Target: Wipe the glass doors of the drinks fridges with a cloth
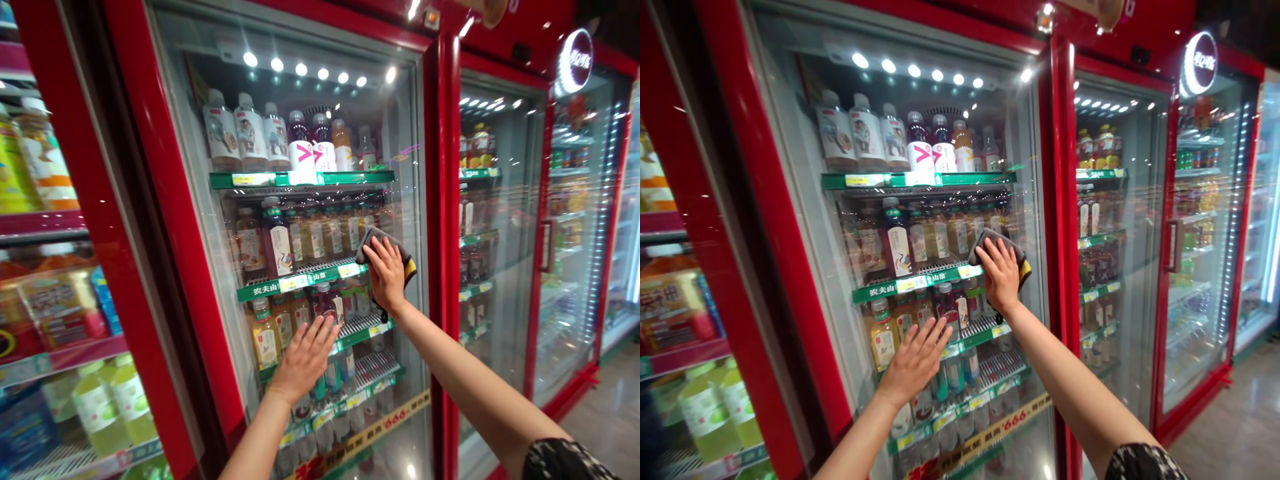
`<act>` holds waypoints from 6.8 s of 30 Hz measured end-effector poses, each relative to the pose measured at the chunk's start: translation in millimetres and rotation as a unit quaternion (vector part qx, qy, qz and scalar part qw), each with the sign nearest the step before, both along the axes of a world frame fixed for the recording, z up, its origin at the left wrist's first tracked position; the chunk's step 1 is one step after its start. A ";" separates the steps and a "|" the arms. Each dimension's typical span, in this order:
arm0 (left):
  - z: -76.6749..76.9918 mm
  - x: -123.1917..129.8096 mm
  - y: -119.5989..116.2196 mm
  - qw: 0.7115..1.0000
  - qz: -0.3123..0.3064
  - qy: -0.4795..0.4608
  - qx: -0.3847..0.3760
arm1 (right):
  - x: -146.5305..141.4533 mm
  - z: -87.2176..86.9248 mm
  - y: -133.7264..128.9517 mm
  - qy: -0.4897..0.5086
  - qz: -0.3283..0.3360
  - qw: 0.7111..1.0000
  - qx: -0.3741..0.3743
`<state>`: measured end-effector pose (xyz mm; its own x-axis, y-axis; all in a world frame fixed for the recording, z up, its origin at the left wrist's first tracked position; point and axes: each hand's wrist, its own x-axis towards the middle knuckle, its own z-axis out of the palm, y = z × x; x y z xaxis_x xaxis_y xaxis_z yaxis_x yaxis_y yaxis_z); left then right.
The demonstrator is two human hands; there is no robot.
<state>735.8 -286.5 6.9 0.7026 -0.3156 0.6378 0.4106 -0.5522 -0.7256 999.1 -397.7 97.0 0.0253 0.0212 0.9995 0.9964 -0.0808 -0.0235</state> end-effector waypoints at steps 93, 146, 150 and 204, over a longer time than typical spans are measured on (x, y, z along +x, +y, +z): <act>110.3 92.9 -62.7 0.967 0.116 -0.021 -0.225 | 91.5 38.9 -20.7 0.079 0.007 0.995 0.066; 64.5 10.6 -36.8 0.988 0.118 -0.047 -0.084 | -23.8 111.4 -2.6 -0.407 0.056 0.898 -0.157; 63.0 10.2 -38.2 0.988 0.111 -0.039 -0.100 | -16.0 131.9 -2.2 -0.444 0.070 0.879 -0.161; 46.9 8.6 -41.4 0.983 0.115 -0.031 -0.140 | -232.7 189.0 88.0 -0.415 0.187 0.878 -0.148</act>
<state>744.4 -327.9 53.7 0.6913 0.0405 0.7215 0.5870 -0.6138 -0.5279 766.3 -309.7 285.9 -0.7730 0.1346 0.6200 0.6189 0.3749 0.6902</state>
